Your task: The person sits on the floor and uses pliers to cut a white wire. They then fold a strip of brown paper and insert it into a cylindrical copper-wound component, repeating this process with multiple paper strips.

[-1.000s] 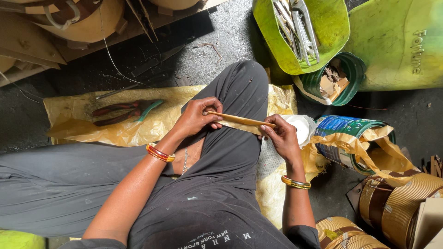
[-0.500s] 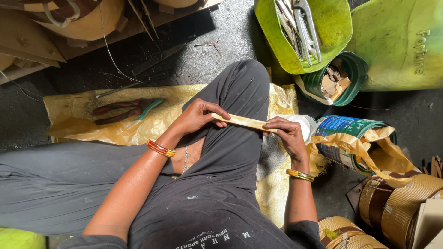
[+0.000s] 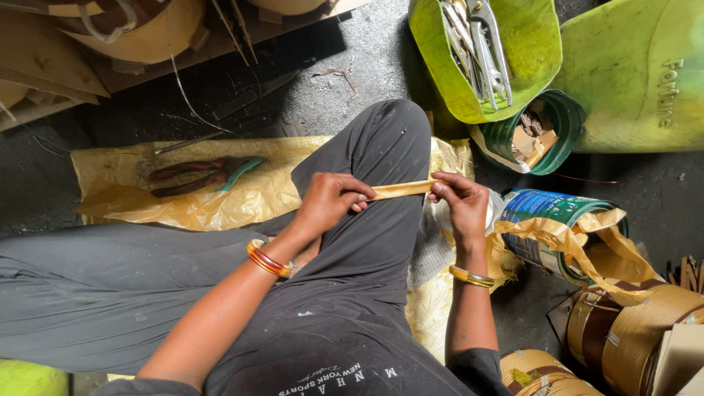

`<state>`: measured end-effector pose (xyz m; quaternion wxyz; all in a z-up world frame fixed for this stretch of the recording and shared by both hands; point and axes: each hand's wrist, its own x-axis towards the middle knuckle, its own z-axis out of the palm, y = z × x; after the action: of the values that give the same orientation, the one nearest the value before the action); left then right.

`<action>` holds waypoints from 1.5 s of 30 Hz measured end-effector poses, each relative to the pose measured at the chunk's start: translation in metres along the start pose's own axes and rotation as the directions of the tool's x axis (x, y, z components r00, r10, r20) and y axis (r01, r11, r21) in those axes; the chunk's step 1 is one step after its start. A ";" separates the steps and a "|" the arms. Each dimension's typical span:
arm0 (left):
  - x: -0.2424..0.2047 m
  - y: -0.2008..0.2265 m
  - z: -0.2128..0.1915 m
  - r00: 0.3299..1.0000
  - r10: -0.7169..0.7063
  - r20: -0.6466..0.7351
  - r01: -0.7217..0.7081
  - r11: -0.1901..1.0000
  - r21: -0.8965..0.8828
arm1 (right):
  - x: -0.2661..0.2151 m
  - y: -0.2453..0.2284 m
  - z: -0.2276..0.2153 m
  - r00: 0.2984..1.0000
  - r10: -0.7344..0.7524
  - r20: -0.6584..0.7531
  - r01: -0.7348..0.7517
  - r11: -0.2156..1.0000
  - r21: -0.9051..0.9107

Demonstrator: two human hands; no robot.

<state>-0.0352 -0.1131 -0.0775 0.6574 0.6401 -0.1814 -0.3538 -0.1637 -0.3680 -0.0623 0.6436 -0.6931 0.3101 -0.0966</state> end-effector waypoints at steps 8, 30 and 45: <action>-0.009 0.001 0.028 0.981 0.065 -0.182 -0.057 0.997 0.053 | 0.005 -0.048 0.028 0.866 -0.490 -0.103 0.259 0.615 -0.745; -0.231 0.043 -0.169 0.490 0.233 -0.840 -0.269 0.957 0.109 | -0.008 -0.077 0.211 0.415 -0.716 0.562 0.780 -0.039 -0.625; -0.393 0.017 -0.236 -0.288 -0.040 -0.957 -0.376 0.924 0.074 | -0.086 -0.032 0.805 -0.502 -0.223 0.836 0.862 -0.046 0.505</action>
<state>-0.1368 0.3278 -0.0034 0.6611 0.5391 0.3678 0.3701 0.2067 0.3489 -0.1323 0.1727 -0.7272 -0.6643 0.0084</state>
